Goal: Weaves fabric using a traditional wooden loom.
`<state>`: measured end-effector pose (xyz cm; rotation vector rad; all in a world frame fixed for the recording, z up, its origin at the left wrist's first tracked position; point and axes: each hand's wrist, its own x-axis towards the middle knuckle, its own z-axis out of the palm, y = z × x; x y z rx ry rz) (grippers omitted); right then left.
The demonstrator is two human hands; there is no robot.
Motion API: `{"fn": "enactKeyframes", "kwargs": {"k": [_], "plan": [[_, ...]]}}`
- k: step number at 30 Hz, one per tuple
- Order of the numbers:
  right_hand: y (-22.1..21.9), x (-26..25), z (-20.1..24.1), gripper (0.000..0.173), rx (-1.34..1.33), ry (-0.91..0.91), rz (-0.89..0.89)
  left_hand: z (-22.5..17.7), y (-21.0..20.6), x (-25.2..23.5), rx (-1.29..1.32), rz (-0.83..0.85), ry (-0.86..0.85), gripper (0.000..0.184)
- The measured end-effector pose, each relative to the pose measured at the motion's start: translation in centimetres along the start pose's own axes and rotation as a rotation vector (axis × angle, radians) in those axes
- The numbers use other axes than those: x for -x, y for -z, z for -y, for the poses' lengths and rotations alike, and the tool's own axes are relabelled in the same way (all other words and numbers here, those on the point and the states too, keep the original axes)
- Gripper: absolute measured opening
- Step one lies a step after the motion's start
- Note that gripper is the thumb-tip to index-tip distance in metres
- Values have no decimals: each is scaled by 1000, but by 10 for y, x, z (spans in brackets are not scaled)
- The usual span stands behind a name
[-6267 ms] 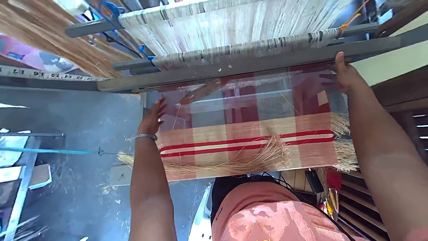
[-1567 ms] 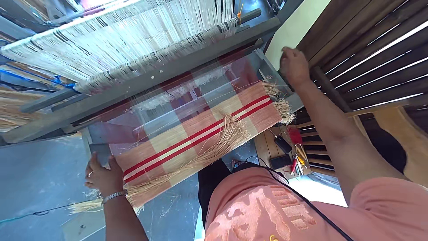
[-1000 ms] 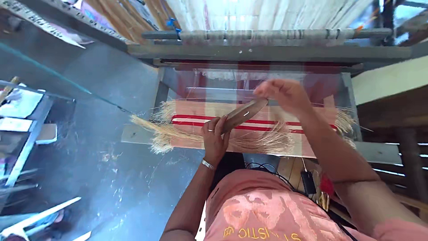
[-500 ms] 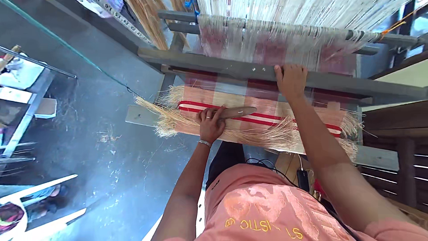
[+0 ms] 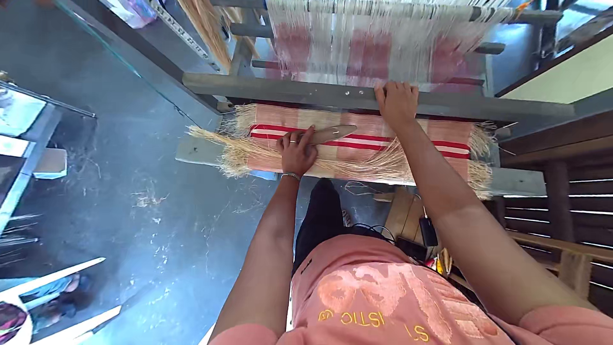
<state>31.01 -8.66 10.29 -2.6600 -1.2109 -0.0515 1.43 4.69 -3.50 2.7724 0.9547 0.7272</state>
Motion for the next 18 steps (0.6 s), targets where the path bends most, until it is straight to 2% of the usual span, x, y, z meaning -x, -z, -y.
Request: {"fn": "enactKeyframes", "kwargs": {"k": [7,18], "plan": [[7,5,2,70,25,-6,76,-3,2,-3,-10,80,31,59],[4,3,1,69,34,-28,96,7,1,1,86,41,-3,56]]}}
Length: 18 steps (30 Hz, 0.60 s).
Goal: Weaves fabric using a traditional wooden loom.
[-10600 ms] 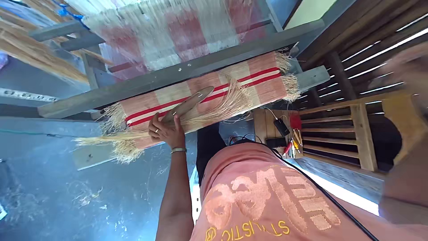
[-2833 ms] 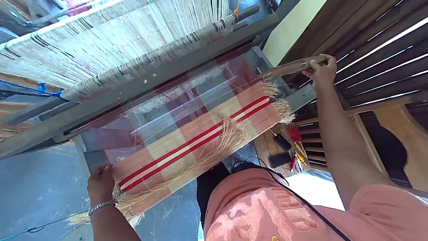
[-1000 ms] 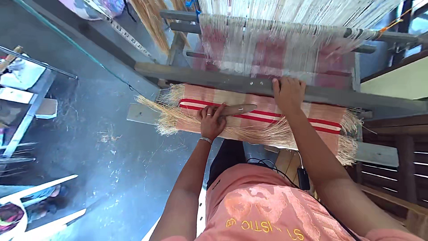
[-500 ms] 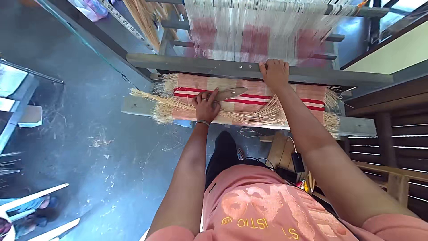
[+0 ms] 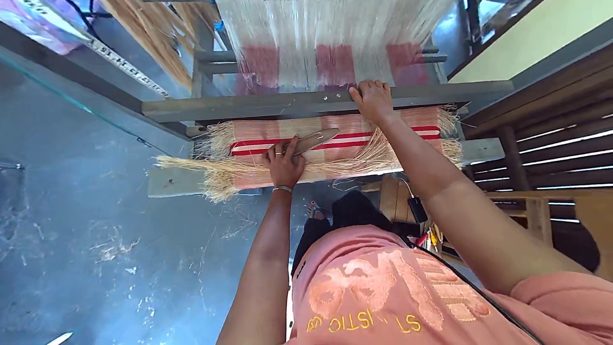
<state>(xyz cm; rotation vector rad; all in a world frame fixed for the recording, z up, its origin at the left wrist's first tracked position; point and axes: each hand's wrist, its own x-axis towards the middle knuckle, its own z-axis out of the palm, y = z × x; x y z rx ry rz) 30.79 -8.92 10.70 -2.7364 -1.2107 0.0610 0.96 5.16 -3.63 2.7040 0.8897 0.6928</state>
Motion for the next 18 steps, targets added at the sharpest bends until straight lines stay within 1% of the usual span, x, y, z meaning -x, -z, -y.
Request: {"fn": "enactKeyframes", "kwargs": {"k": [4,8,12,15,18], "plan": [[-3,-1,-4,67,-11,2,-15,1,-3,4,50,15,11,58],[-3,-1,-3,67,14,-3,-45,2,-4,2,29,22,13,57],[-11,-2,-3,64,9,-11,-123,0,1,1,48,46,7,59],[-14,1,-2,61,-9,-3,-208,-1,1,1,54,20,-8,58],[-12,-6,-2,62,-12,-11,-185,-2,0,0,46,-18,3,57]]}}
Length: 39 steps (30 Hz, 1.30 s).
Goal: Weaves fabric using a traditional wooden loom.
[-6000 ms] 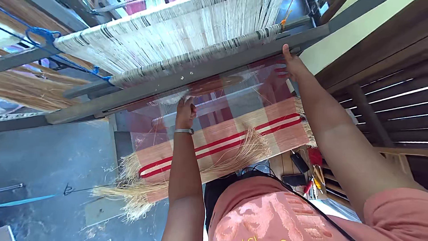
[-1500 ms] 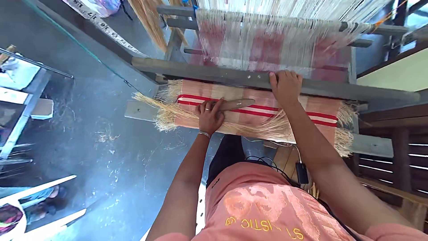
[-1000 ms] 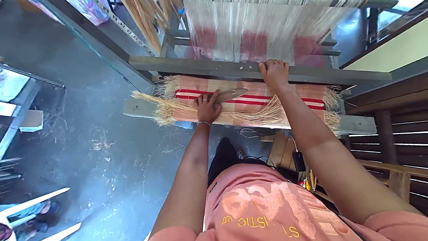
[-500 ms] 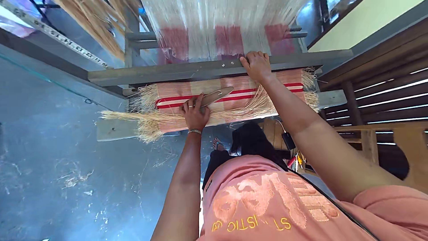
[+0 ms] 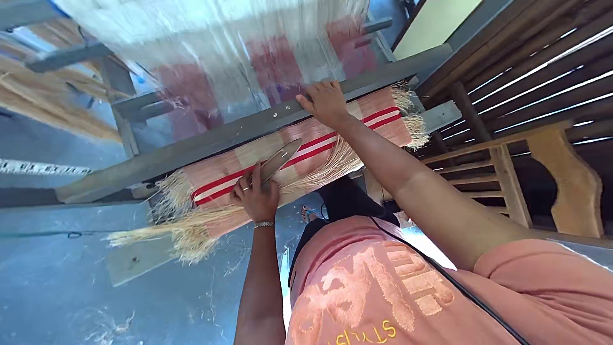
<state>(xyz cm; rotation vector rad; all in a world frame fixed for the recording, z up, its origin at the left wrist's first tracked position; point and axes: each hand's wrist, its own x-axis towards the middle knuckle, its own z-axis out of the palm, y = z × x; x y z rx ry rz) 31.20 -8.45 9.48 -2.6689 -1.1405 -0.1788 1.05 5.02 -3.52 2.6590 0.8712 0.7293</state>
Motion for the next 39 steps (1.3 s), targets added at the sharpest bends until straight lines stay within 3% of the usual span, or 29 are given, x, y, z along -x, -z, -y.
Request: {"fn": "enactKeyframes", "kwargs": {"k": [7,13,17,19,21,23,25,26,30,35,39], "plan": [[-8,-47,-3,63,-39,-7,-6,1,-1,0,-36,-34,-12,59],[6,5,8,65,-81,-43,63,2,1,3,-41,-8,-4,58],[7,6,15,68,-51,-102,104,3,0,3,-51,0,-3,60],[7,7,9,67,-73,-48,98,0,-1,2,-50,-12,3,60],[11,11,-3,56,-300,35,56,-1,1,2,-33,-11,9,61],[27,22,-22,46,-762,75,-34,-1,7,-1,-10,29,-1,61],[53,39,-53,43,-1104,-33,-160,-3,20,-9,6,114,-3,59],[65,51,-72,41,-1149,-133,-209,-4,28,-15,12,167,-4,58],[84,119,-133,38,-983,-491,-169,-1,38,-50,1,261,-46,57],[49,185,-138,31,-914,-624,39,-3,23,-69,-36,170,-65,54],[20,197,-126,24,-987,-632,58,-14,25,-53,-43,97,-38,62]]}}
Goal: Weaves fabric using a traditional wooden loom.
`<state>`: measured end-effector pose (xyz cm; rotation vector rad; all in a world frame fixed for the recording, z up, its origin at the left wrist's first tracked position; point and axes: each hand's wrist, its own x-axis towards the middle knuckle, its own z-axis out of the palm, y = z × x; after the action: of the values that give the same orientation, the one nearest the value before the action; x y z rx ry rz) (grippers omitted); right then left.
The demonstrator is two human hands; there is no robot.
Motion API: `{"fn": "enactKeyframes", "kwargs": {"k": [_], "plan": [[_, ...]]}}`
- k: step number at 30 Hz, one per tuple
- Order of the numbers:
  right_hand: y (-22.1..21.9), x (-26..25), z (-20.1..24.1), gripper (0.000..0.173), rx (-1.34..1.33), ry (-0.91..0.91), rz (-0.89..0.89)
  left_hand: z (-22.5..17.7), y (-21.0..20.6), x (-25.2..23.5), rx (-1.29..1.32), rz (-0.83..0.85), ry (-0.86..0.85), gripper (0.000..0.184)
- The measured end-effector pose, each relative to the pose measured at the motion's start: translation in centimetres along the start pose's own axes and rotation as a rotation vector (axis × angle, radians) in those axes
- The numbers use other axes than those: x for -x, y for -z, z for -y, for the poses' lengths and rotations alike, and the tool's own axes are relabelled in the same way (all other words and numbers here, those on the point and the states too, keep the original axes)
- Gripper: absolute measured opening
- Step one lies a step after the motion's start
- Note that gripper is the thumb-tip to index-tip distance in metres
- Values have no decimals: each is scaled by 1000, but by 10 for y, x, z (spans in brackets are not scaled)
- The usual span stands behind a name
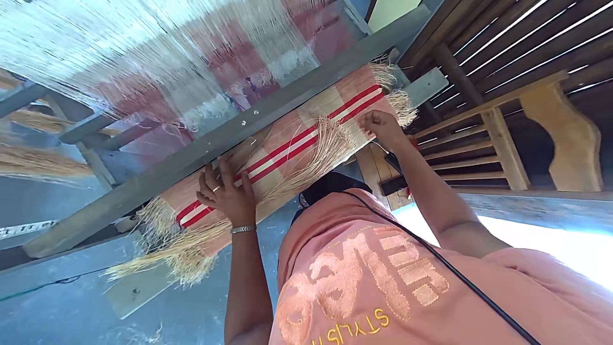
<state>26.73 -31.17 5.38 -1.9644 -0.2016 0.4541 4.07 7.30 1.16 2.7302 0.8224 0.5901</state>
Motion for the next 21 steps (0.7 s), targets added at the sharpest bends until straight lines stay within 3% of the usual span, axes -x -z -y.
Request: {"fn": "enactKeyframes", "kwargs": {"k": [3,11,21], "plan": [[-13,-8,0,23,19,18,20,-4,6,21,57,-50,-23,66],[-32,-24,15,41,141,-42,-11,11,18,70,122,-48,22,43],[-36,-39,14,23,16,-79,-32,22,2,80,32,-21,31,40]]}}
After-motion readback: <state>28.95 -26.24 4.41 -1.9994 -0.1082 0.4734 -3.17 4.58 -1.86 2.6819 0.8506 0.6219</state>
